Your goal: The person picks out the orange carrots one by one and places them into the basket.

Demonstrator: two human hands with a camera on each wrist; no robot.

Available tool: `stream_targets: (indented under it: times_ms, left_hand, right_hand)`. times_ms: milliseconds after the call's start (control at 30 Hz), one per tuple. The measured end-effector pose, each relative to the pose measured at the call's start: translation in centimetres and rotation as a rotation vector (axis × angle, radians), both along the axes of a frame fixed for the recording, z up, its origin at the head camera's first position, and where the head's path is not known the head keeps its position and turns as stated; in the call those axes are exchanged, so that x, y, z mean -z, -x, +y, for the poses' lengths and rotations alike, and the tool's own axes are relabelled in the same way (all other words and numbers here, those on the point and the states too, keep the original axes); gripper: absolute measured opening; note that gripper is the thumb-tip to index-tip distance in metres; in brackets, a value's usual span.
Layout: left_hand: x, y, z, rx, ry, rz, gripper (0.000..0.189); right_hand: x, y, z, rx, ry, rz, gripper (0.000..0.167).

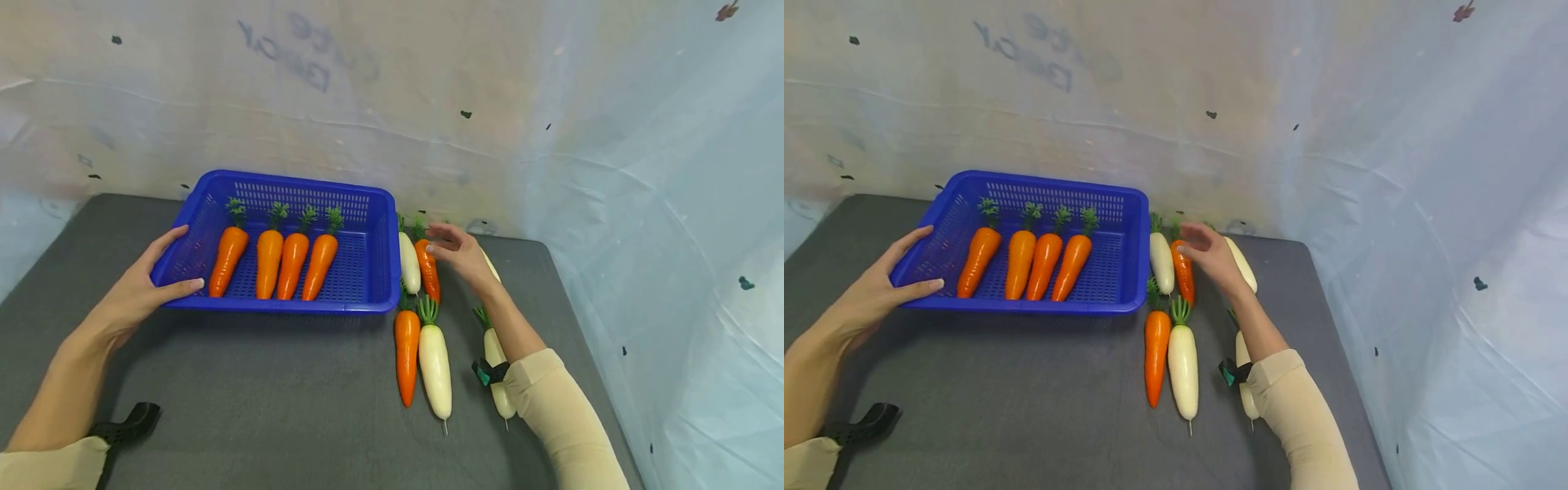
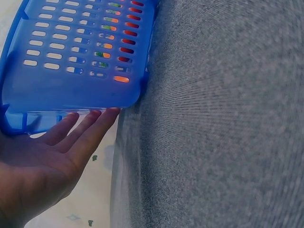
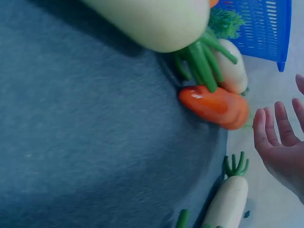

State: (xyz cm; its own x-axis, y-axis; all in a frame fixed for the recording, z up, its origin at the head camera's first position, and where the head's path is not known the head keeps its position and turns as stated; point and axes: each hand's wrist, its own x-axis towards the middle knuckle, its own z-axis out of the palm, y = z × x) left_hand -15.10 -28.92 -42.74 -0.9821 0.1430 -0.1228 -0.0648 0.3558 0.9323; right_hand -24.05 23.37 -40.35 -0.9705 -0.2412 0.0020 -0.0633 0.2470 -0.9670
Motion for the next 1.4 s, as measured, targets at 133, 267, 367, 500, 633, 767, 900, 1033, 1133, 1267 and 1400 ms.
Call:
stream_targets:
  times_ms: [133, 267, 367, 500, 633, 767, 900, 1033, 1133, 1267, 1400]
  left_hand:
    - [-0.1, 0.1, 0.0, -0.005, 0.008, 0.004, 0.089]
    - [-0.2, 0.1, 0.1, -0.009, 0.009, 0.002, 0.089]
    - [-0.2, 0.1, 0.1, -0.010, 0.001, -0.003, 0.089]
    - [-0.1, 0.1, 0.0, -0.003, -0.005, -0.004, 0.088]
    - [0.0, 0.0, -0.1, 0.006, -0.004, -0.004, 0.087]
    - [0.2, -0.2, -0.1, 0.008, -0.002, 0.002, 0.087]
    - [0.3, -0.2, -0.2, 0.009, -0.004, 0.017, 0.087]
    - [0.3, -0.2, -0.3, 0.012, 0.000, 0.022, 0.087]
    - [0.2, -0.3, -0.3, 0.014, -0.002, 0.014, 0.086]
    - [0.0, -0.3, -0.3, 0.006, -0.007, -0.003, 0.084]
    - [0.1, -0.2, -0.2, 0.010, -0.004, -0.002, 0.085]
  right_hand:
    - [0.6, 0.1, 0.3, 0.029, -0.032, -0.014, 0.055]
    - [1.0, 0.1, 0.5, 0.059, -0.073, -0.063, 0.058]
    - [1.2, 0.3, 0.6, 0.062, -0.076, -0.130, 0.061]
    - [1.9, 0.5, 1.0, 0.041, -0.084, -0.210, 0.066]
    - [2.5, 0.7, 1.1, -0.005, -0.136, -0.240, 0.074]
    - [2.7, 0.9, 0.9, -0.038, -0.203, -0.238, 0.083]
    - [2.6, 1.1, 0.6, -0.066, -0.302, -0.218, 0.090]
    - [2.6, 1.5, 0.5, -0.118, -0.397, -0.176, 0.091]
    - [2.5, 1.8, 0.4, -0.135, -0.453, -0.149, 0.090]
    - [2.4, 2.0, 0.2, -0.114, -0.496, -0.147, 0.088]
    - [2.4, 2.1, 0.2, -0.100, -0.522, -0.161, 0.087]
